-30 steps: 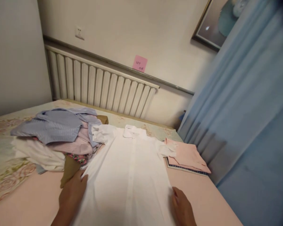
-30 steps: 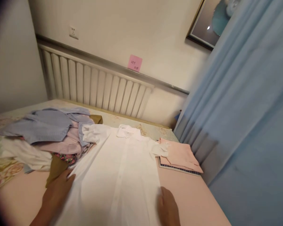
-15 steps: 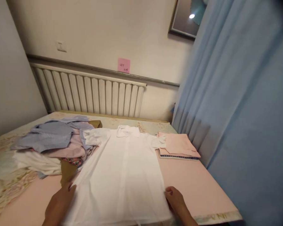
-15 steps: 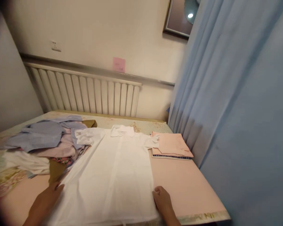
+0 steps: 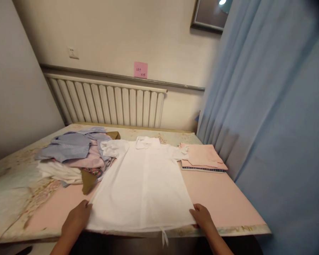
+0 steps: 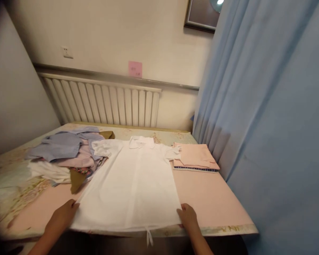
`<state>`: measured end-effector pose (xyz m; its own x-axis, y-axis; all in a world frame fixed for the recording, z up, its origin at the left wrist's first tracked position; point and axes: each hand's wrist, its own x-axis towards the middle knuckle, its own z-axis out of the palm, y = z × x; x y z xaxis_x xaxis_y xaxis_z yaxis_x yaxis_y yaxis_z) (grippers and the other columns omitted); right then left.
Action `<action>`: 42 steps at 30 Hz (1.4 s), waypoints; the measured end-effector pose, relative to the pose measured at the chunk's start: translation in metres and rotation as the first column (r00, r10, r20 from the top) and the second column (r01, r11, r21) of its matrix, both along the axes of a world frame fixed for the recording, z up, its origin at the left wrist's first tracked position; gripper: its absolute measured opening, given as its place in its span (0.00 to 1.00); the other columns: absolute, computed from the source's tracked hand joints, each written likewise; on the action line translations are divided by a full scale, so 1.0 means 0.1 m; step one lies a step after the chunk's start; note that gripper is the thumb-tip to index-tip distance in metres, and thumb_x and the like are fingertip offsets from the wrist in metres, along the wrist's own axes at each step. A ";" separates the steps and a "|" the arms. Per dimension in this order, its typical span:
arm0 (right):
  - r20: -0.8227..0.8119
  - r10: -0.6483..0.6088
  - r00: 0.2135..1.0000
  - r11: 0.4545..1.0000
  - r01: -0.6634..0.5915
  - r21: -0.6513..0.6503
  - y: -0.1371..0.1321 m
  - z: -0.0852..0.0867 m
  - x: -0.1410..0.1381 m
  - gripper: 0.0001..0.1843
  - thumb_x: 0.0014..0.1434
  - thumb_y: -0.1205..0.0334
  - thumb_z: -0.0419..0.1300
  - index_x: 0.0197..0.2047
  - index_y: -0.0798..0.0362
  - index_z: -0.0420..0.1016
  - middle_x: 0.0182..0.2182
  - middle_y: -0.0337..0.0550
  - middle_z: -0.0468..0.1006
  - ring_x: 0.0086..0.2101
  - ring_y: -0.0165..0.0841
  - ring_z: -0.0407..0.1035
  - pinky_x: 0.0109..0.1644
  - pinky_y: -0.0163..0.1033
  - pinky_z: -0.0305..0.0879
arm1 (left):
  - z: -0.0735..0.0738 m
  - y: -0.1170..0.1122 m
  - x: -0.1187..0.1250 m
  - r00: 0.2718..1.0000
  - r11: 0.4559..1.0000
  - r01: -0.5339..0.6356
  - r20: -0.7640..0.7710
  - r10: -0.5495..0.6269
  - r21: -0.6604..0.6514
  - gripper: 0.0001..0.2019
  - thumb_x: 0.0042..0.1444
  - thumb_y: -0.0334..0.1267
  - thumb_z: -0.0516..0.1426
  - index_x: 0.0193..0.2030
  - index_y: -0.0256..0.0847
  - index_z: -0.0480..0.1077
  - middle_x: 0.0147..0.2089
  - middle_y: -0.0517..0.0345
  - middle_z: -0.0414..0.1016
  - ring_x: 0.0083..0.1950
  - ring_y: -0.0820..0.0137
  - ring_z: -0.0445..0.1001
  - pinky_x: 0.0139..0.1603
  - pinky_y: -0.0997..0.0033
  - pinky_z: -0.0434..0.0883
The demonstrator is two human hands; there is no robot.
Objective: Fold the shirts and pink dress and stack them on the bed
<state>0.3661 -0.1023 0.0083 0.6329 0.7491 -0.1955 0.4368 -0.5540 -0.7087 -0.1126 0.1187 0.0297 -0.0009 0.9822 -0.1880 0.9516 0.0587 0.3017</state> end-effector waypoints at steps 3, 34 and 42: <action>0.059 0.049 0.997 0.999 -0.047 -0.027 -0.05 0.02 0.09 0.10 0.51 0.62 0.52 0.29 0.53 0.74 0.23 0.39 0.77 0.26 0.33 0.72 0.27 0.33 0.63 | 0.05 -0.12 0.05 1.000 1.000 0.000 -0.019 0.000 -0.016 0.16 0.58 0.46 0.42 0.38 0.41 0.66 0.40 0.43 0.77 0.44 0.56 0.76 0.42 0.62 0.69; 0.703 0.412 0.579 0.853 -0.516 -0.075 0.88 -0.37 0.23 0.31 0.66 0.47 0.44 0.66 0.57 0.56 0.66 0.48 0.53 0.65 0.42 0.45 0.68 0.53 0.44 | -0.55 -0.33 2.09 0.817 0.640 0.573 -0.296 -0.495 0.511 0.25 0.64 0.45 0.42 0.67 0.47 0.54 0.69 0.56 0.55 0.70 0.58 0.50 0.66 0.47 0.52; 0.705 0.353 0.615 0.889 -0.455 -0.048 1.38 -0.26 0.06 0.29 0.65 0.52 0.47 0.62 0.62 0.64 0.63 0.54 0.59 0.64 0.46 0.48 0.68 0.53 0.46 | -0.57 -0.01 2.12 0.845 0.622 0.530 -0.292 -0.449 0.577 0.25 0.65 0.49 0.42 0.66 0.48 0.56 0.68 0.57 0.58 0.69 0.56 0.53 0.64 0.45 0.55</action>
<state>0.3725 0.0358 -0.0181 0.1742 0.9465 0.2717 0.9771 -0.1318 -0.1672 0.0994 0.1175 -0.0269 0.5342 0.7319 0.4231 0.8114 -0.5843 -0.0137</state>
